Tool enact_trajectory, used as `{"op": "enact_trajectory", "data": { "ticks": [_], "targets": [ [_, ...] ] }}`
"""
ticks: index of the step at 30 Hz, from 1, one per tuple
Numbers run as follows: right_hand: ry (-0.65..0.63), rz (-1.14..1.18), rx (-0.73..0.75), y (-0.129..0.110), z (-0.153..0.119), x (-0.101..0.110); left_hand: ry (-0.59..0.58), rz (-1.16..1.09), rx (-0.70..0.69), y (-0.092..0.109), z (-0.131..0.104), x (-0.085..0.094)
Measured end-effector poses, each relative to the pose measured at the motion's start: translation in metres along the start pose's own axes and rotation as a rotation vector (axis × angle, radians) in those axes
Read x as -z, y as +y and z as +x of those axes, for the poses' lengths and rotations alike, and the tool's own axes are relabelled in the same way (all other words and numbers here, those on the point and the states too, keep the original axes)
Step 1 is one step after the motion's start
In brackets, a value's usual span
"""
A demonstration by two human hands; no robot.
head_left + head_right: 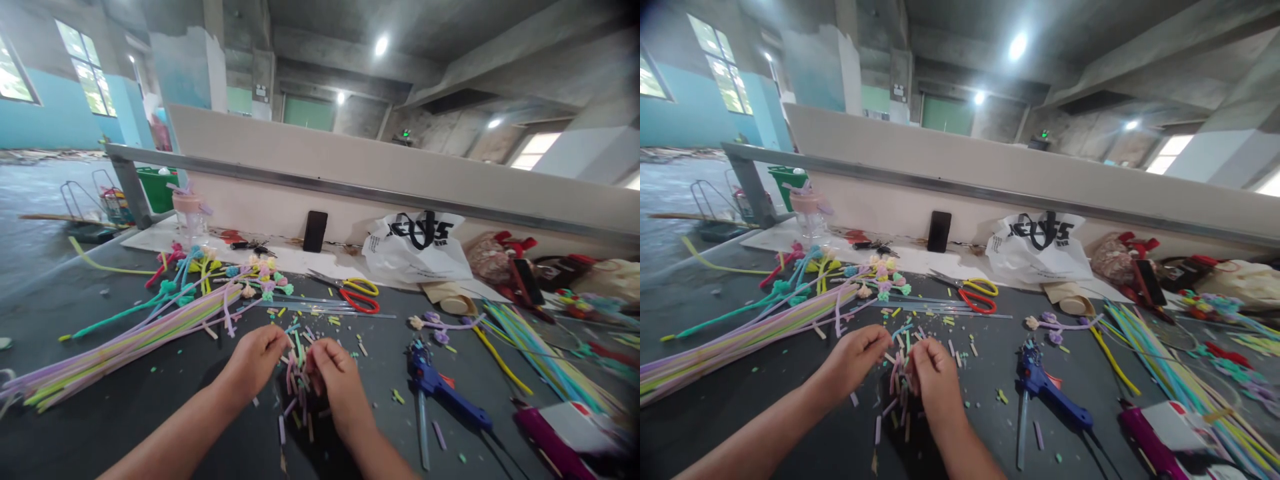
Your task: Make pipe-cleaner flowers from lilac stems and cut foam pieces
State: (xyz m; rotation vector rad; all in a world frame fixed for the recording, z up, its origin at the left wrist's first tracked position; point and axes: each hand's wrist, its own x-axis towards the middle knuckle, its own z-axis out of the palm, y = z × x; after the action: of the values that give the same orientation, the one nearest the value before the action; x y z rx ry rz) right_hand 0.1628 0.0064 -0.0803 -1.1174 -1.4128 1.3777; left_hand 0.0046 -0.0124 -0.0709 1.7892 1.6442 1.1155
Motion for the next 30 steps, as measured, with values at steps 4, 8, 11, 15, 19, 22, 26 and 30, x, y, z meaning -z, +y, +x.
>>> {"op": "enact_trajectory", "data": {
  "ticks": [4, 8, 11, 15, 19, 22, 26, 30],
  "targets": [
    [0.135, 0.038, 0.105, -0.002, 0.001, 0.008, 0.096, 0.043, -0.068, -0.003, -0.001, 0.002],
    [0.174, -0.078, 0.14, -0.003, 0.005, 0.011, 0.04, 0.128, -0.198, -0.001, -0.008, -0.002],
    [0.234, -0.124, 0.168, -0.004, 0.01, 0.011, 0.078, 0.069, -0.218, -0.002, -0.006, -0.002],
    [0.326, -0.059, 0.186, -0.001, 0.014, 0.016, 0.275, -0.055, -0.063, -0.011, 0.004, 0.003],
    [0.426, 0.017, 0.211, 0.009, 0.023, 0.024, 0.237, -0.094, -0.028, -0.026, 0.012, 0.004],
    [0.464, 0.08, 0.218, 0.015, 0.028, 0.027, 0.25, -0.09, -0.005, -0.034, 0.014, 0.002],
    [0.481, 0.103, 0.234, 0.015, 0.031, 0.027, 0.274, -0.07, 0.053, -0.041, 0.016, -0.001],
    [0.476, 0.09, 0.221, 0.012, 0.03, 0.027, 0.193, -0.102, 0.007, -0.033, 0.014, -0.005]
  ]
}}
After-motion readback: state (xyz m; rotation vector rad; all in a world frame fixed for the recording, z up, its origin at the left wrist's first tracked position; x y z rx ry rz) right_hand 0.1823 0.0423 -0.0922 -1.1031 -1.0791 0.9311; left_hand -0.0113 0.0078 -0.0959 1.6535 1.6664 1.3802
